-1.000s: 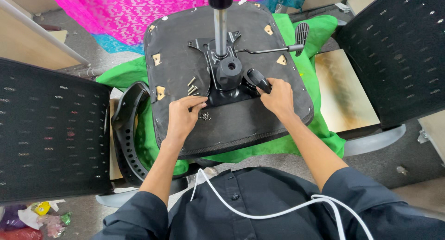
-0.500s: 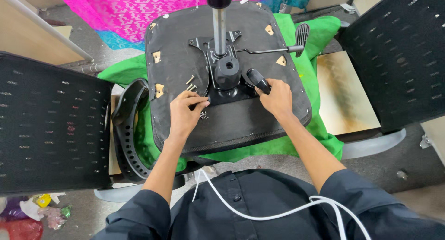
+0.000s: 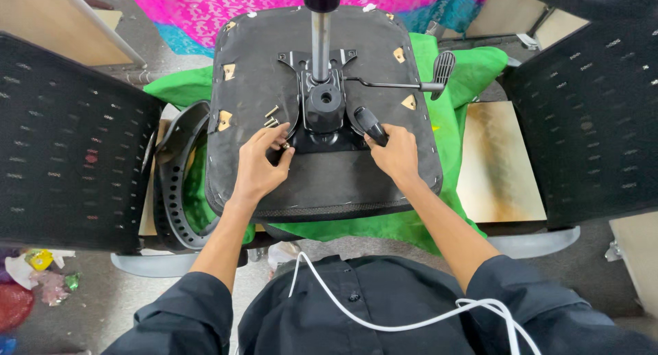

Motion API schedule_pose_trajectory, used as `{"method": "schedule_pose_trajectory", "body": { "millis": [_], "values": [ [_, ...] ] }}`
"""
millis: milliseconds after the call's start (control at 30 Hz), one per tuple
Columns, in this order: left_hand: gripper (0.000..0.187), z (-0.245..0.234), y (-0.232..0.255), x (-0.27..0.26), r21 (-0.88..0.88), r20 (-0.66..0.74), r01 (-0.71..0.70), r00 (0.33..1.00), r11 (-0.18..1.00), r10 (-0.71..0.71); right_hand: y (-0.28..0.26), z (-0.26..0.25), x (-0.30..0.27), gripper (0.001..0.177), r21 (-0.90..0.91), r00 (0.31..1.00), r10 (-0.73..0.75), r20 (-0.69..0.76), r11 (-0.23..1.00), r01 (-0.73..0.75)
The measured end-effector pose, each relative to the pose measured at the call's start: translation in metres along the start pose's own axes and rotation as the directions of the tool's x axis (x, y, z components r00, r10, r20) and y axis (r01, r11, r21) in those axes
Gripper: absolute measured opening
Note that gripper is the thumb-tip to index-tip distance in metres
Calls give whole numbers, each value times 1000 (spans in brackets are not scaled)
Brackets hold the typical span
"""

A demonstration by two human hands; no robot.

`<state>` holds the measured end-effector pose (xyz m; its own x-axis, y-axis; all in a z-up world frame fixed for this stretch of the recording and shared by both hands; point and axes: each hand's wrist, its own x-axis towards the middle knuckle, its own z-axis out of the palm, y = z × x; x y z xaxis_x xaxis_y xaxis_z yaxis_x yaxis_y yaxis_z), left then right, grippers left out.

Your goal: The person uses a screwdriver to tighten screws into a black plastic chair frame resting on an overturned chair. They then move the frame aside and begin tightening screws into the chair's central gas-lift mechanism.

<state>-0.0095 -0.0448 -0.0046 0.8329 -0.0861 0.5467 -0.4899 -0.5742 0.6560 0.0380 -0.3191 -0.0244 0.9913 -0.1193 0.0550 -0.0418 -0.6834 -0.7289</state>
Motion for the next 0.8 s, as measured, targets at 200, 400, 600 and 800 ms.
{"method": "schedule_pose_trajectory", "body": {
  "millis": [200,400,600,800],
  "values": [
    [49,0,1,2,88,-9,75,997,993,-75,3,0,1,23,9,999,27,28,1000,-27],
    [43,2,0,0,85,-10,101,995,991,-100,5,1,3,22,24,999,27,40,999,-28],
    [38,2,3,-1,111,-20,39,999,993,-37,4,1,0,23,21,1000,4,22,1000,-4],
    [38,2,5,1,123,-24,53,998,991,-50,-1,-1,-1,21,16,999,22,23,1000,-22]
  ]
}}
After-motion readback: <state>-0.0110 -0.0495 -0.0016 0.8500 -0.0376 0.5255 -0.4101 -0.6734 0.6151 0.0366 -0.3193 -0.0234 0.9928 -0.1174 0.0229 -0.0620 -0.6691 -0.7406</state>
